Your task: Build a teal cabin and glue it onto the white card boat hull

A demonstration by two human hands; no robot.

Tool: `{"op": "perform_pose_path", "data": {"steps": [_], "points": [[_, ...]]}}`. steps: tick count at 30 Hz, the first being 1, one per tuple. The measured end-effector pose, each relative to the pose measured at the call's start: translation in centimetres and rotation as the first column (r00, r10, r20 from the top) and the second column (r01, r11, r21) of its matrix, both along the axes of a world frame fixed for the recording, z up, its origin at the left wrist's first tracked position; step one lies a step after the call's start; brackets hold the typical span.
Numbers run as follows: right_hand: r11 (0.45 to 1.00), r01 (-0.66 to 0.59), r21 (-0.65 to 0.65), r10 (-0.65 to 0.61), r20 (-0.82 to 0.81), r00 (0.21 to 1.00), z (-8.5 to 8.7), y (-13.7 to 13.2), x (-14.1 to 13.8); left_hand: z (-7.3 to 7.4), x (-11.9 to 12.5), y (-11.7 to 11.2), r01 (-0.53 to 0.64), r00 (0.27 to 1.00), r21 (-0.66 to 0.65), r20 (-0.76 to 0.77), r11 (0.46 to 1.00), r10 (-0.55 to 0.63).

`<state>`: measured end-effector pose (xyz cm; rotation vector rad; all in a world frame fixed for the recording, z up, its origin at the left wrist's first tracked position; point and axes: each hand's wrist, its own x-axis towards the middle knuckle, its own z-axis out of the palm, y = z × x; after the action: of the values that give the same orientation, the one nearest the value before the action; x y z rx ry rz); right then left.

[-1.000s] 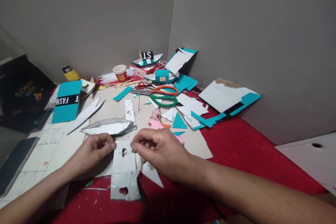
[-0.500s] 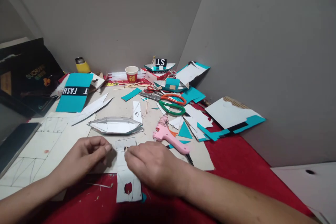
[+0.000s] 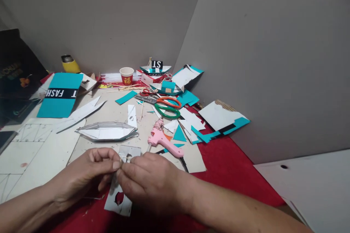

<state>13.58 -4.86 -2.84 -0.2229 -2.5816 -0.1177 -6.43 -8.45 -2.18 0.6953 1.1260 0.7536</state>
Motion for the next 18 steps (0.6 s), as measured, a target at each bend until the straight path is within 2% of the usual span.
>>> {"op": "perform_pose_path", "data": {"steps": [2,3,5,7,10,14,16,18], "points": [[0.995,0.084,-0.044,-0.086,-0.041,0.995,-0.1,0.2,1.6,0.1,-0.4,0.1,-0.021,0.998,0.045,-0.066,0.999,0.024],[0.983,0.170,-0.068,-0.174,-0.053,0.983,-0.2,0.4,2.5,0.2,-0.6,0.2,-0.027,0.994,0.076,-0.106,0.997,0.035],[0.919,0.381,-0.096,-0.382,0.014,0.924,-0.6,0.8,4.4,0.1,-1.0,0.1,-0.022,0.981,0.154,-0.189,0.988,0.051],[0.845,0.525,-0.099,-0.512,0.133,0.849,-1.2,1.1,5.9,-0.2,-1.2,-0.1,0.023,0.967,0.218,-0.253,0.976,0.033],[0.783,0.605,-0.143,-0.557,0.271,0.785,-2.0,1.4,6.5,-1.1,-1.0,-0.5,0.103,0.944,0.255,-0.329,0.961,-0.014],[0.726,0.664,-0.182,-0.596,0.316,0.738,-2.5,2.1,5.7,-2.1,-0.5,-0.7,0.210,0.878,0.329,-0.477,0.921,-0.030],[0.713,0.668,-0.212,-0.601,0.304,0.739,-2.8,2.5,5.5,-2.3,-0.5,-0.6,0.266,0.829,0.361,-0.559,0.894,-0.021],[0.723,0.641,-0.257,-0.578,0.282,0.766,-2.9,2.8,5.7,-2.4,-0.5,-0.5,0.311,0.787,0.379,-0.617,0.872,-0.012]]}}
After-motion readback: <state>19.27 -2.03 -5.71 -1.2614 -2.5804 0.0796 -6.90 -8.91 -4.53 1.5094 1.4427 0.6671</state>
